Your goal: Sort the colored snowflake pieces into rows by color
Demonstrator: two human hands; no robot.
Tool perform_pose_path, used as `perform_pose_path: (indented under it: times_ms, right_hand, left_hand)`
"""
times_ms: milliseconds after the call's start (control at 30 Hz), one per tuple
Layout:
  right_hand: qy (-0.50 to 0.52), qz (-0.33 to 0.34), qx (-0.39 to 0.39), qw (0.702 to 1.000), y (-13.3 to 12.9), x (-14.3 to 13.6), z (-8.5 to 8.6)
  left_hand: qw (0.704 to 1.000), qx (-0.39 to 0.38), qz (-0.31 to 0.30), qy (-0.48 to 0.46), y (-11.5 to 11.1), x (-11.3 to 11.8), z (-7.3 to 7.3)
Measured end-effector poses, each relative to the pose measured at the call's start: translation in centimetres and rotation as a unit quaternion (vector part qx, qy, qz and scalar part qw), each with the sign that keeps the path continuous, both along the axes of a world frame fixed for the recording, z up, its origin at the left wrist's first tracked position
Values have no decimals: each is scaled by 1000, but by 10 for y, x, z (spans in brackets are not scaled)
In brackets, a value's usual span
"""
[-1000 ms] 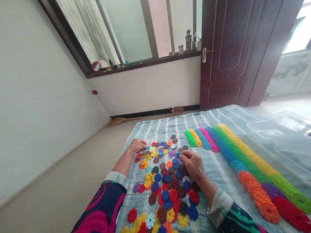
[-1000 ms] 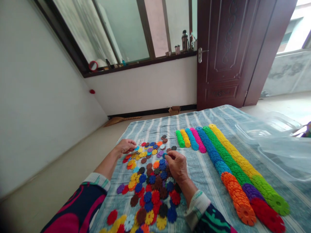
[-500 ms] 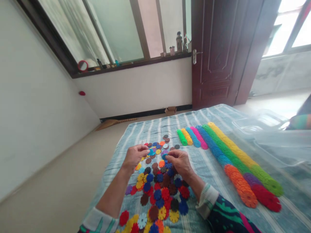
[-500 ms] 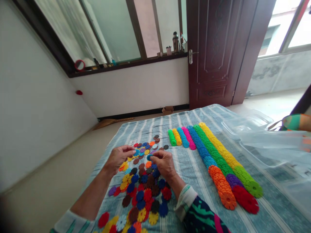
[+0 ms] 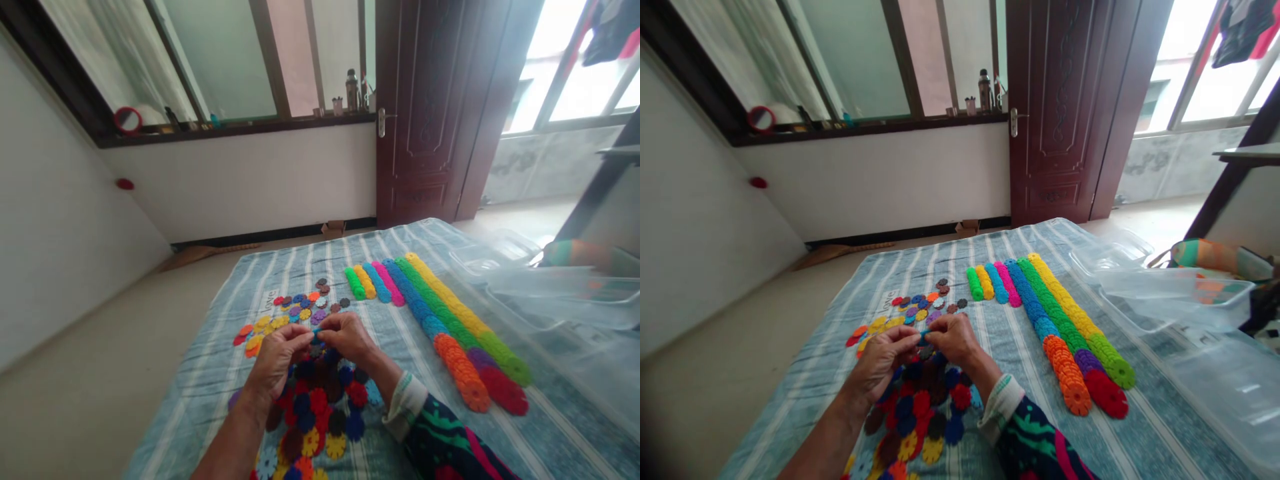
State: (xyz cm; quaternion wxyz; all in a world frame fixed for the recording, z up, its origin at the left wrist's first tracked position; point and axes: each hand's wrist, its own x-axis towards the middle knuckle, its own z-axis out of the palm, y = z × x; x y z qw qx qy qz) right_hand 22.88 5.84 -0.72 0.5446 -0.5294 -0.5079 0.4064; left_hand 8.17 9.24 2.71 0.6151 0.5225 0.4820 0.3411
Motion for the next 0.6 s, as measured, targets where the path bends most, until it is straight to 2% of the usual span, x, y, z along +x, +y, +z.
perform_pose_path:
  times_ms: [67, 133, 200, 267, 367, 467, 600]
  right_hand:
    - [-81, 8, -3, 997, -3, 15, 9]
    - [-207, -26, 1, 978, -8, 39, 19]
    - [-354, -148, -35, 923, -13, 67, 24]
    - [-446, -240, -87, 858, -18, 94, 23]
    - [-502, -265, -151, 810, -19, 117, 12]
    - [-523, -256, -174, 794, -15, 121, 2]
    - [-538, -255, -183, 782, -11, 117, -3]
  left_hand:
    - [1000, 4, -9, 4, -3, 0, 0]
    - [999, 26, -12, 21, -6, 1, 2]
    - [997, 58, -7, 41, -6, -1, 5]
    - [995, 85, -6, 57, -6, -4, 10]
    - [989, 123, 1, 83, -4, -11, 15]
    - [983, 146, 20, 108, -2, -16, 19]
    - [974, 170, 33, 145, 4, -26, 23]
